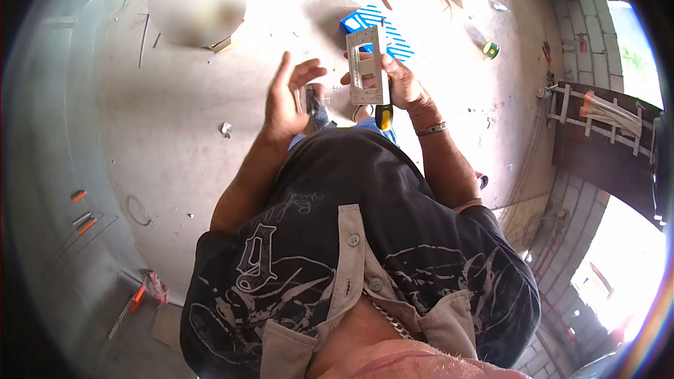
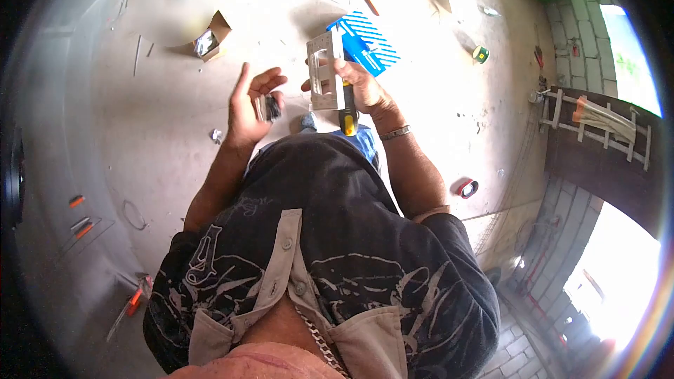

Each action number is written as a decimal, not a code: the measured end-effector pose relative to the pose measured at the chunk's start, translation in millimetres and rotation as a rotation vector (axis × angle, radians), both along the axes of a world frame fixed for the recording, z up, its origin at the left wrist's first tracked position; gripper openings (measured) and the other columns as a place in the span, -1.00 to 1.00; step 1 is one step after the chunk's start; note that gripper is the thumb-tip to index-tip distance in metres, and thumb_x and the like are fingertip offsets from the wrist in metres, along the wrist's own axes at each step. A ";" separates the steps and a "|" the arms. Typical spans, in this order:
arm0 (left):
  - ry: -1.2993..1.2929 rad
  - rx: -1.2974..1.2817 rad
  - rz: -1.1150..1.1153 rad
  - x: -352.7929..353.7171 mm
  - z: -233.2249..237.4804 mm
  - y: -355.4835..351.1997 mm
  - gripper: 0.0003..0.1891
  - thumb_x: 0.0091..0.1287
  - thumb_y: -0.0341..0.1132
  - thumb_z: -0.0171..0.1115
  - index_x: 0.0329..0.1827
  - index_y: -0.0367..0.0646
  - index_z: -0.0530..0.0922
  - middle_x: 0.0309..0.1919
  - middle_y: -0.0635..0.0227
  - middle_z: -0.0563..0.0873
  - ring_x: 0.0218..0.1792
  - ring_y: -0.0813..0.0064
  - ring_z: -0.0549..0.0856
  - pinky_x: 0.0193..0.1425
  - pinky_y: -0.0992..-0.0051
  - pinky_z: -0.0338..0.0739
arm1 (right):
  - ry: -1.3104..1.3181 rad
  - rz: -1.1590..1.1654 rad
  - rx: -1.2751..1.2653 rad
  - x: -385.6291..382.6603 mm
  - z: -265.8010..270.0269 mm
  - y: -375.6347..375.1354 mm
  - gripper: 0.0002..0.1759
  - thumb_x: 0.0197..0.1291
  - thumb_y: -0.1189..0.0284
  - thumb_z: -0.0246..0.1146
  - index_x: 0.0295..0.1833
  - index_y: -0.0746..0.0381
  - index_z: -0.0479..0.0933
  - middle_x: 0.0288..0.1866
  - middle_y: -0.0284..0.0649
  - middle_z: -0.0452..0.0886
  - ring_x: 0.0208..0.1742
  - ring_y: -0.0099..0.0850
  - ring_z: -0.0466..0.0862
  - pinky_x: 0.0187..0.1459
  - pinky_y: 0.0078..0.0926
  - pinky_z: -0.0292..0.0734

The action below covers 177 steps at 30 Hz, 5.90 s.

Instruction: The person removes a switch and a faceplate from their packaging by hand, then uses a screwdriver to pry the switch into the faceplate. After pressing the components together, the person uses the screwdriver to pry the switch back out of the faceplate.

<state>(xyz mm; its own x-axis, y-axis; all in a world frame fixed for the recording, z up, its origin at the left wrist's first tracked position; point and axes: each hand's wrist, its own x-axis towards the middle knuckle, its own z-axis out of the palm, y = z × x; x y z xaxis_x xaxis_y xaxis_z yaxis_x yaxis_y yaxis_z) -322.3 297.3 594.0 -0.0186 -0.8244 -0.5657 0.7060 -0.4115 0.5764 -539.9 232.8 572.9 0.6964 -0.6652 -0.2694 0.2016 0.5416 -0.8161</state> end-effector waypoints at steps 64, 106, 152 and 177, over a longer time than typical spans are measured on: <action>-0.564 -0.577 -0.384 -26.8 -59.5 -8.0 -0.77 0.38 -0.27 0.16 -0.05 -0.23 0.62 -0.17 0.16 0.66 -0.18 0.42 0.73 -0.27 0.48 0.73 | 0.547 -0.008 0.025 -46.4 -11.2 33.6 -0.63 0.23 0.18 0.28 -0.11 0.30 0.64 -0.46 -0.29 0.65 -0.56 -0.65 0.54 -0.54 -0.72 0.38; 0.012 -0.345 -0.633 -199.5 1.1 -71.8 -0.52 0.17 -0.20 0.16 0.13 -0.27 0.54 -0.18 0.13 0.67 -0.18 0.30 0.65 -0.02 0.34 0.57 | 0.999 -0.576 -1.016 -224.2 39.1 85.6 -0.32 -0.09 0.28 0.49 0.22 0.10 0.47 -0.10 -0.10 0.66 -0.08 -0.16 0.69 -0.04 -0.29 0.62; -0.536 -0.659 -0.634 -217.4 2.8 -46.1 -0.46 0.15 -0.60 0.31 0.24 -0.25 0.42 0.03 0.24 0.61 0.01 0.53 0.60 0.10 0.55 0.52 | 0.231 -0.931 -0.053 -259.0 -14.2 87.3 -0.49 0.30 0.02 0.17 -0.20 0.34 0.60 -0.66 -0.40 0.41 -0.65 -0.63 0.38 -0.59 -0.66 0.26; -0.395 -0.571 -0.661 -218.4 28.9 -32.3 -0.44 0.14 -0.63 0.28 0.27 -0.27 0.42 -0.01 0.34 0.61 -0.01 0.61 0.57 0.11 0.58 0.47 | 0.274 -0.850 -0.075 -244.8 -19.6 90.1 -0.48 0.33 0.01 0.13 -0.23 0.31 0.59 -0.65 -0.44 0.39 -0.63 -0.65 0.37 -0.56 -0.67 0.26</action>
